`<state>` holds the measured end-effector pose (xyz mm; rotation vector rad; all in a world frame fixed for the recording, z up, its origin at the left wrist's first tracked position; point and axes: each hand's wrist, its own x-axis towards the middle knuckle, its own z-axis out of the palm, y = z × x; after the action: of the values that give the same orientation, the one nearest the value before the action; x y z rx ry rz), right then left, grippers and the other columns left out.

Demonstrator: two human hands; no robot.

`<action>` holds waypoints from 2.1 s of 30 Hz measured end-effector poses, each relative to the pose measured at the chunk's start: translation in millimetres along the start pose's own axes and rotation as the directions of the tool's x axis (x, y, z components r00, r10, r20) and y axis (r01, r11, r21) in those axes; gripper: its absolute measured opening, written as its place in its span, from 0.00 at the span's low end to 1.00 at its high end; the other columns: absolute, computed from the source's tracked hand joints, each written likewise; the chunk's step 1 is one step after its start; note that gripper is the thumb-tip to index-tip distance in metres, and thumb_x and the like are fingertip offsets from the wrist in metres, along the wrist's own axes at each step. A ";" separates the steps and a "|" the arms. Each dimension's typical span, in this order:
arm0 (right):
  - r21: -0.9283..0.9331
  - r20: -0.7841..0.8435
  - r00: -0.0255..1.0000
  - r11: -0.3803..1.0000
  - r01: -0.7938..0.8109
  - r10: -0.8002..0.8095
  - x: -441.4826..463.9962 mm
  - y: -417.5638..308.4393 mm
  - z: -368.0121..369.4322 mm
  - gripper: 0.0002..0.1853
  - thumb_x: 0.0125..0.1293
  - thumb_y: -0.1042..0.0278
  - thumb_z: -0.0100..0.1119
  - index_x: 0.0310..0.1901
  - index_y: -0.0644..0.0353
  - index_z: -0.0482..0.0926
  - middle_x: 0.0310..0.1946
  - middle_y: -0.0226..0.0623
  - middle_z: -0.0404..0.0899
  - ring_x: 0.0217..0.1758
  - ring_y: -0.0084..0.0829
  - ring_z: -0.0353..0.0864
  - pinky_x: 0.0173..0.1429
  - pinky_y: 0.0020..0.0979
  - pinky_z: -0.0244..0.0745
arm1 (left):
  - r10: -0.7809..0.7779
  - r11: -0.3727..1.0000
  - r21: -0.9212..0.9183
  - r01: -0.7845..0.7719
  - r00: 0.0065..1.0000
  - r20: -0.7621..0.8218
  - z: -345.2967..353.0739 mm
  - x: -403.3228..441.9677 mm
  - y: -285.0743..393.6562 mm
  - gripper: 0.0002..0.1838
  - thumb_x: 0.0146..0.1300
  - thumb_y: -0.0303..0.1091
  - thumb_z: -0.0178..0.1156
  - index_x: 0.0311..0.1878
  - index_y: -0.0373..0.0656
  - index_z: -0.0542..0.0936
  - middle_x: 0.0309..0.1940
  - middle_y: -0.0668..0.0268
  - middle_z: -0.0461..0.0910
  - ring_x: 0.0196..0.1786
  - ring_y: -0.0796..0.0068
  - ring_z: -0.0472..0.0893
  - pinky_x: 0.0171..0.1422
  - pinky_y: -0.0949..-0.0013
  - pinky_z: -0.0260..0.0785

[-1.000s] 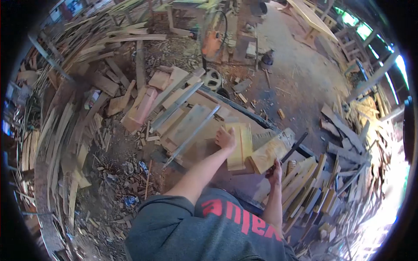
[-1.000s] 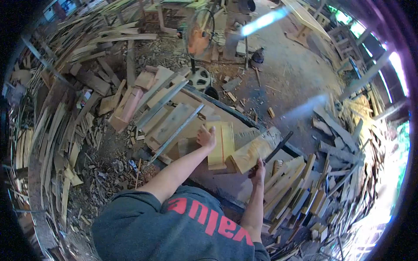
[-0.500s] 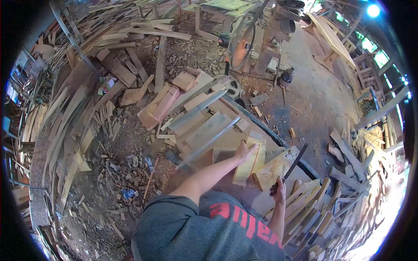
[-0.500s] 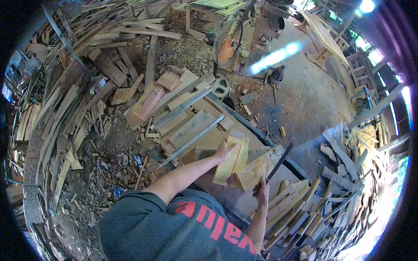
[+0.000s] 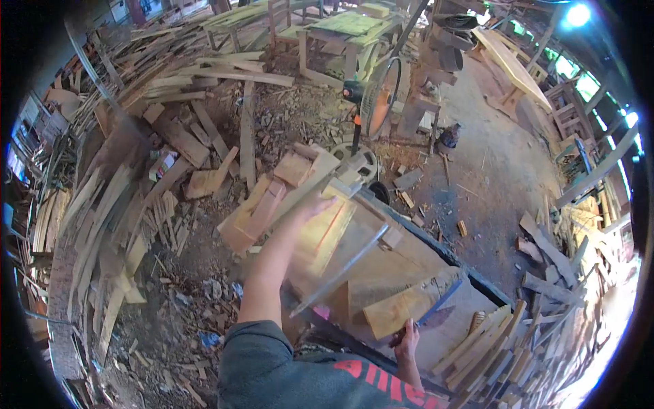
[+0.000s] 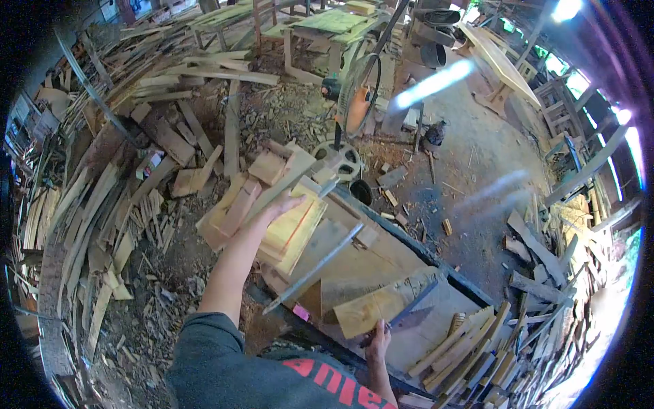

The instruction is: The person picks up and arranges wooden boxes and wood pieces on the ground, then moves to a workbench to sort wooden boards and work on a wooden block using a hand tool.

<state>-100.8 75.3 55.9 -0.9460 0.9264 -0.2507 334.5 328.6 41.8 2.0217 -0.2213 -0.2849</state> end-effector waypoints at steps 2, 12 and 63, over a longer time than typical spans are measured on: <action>-0.060 0.012 1.000 0.998 0.007 -0.007 -4.8 -0.9 -0.8 0.13 0.67 0.54 0.54 0.34 0.54 0.68 0.21 0.27 0.69 0.17 0.21 0.68 0.17 0.22 0.64 | -0.012 1.000 -0.001 0.012 1.000 0.017 -18.9 19.9 -1.8 0.31 0.59 0.45 0.62 0.61 0.38 0.69 0.54 0.52 0.75 0.59 0.63 0.73 0.64 0.65 0.62; -0.129 -0.169 0.986 0.991 -0.017 -0.005 -5.4 5.5 11.0 0.14 0.68 0.52 0.52 0.35 0.53 0.68 0.19 0.25 0.65 0.15 0.20 0.64 0.17 0.23 0.62 | -0.180 0.821 0.558 0.122 0.982 0.050 -15.1 24.2 -26.7 0.29 0.59 0.49 0.52 0.63 0.49 0.68 0.60 0.50 0.70 0.63 0.48 0.68 0.68 0.52 0.58; -0.653 0.254 0.846 0.562 0.507 -0.469 -20.2 -29.7 -232.0 0.12 0.72 0.62 0.45 0.44 0.63 0.74 0.24 0.33 0.72 0.22 0.23 0.72 0.27 0.27 0.69 | 0.408 0.562 0.778 -0.282 0.912 0.036 288.1 -333.9 190.8 0.36 0.41 0.37 0.73 0.56 0.53 0.67 0.52 0.63 0.66 0.55 0.57 0.65 0.57 0.52 0.57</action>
<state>-286.4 -66.6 33.0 -1.9403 0.6801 -0.3502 -75.7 91.3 121.7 2.7713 -0.7513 0.2871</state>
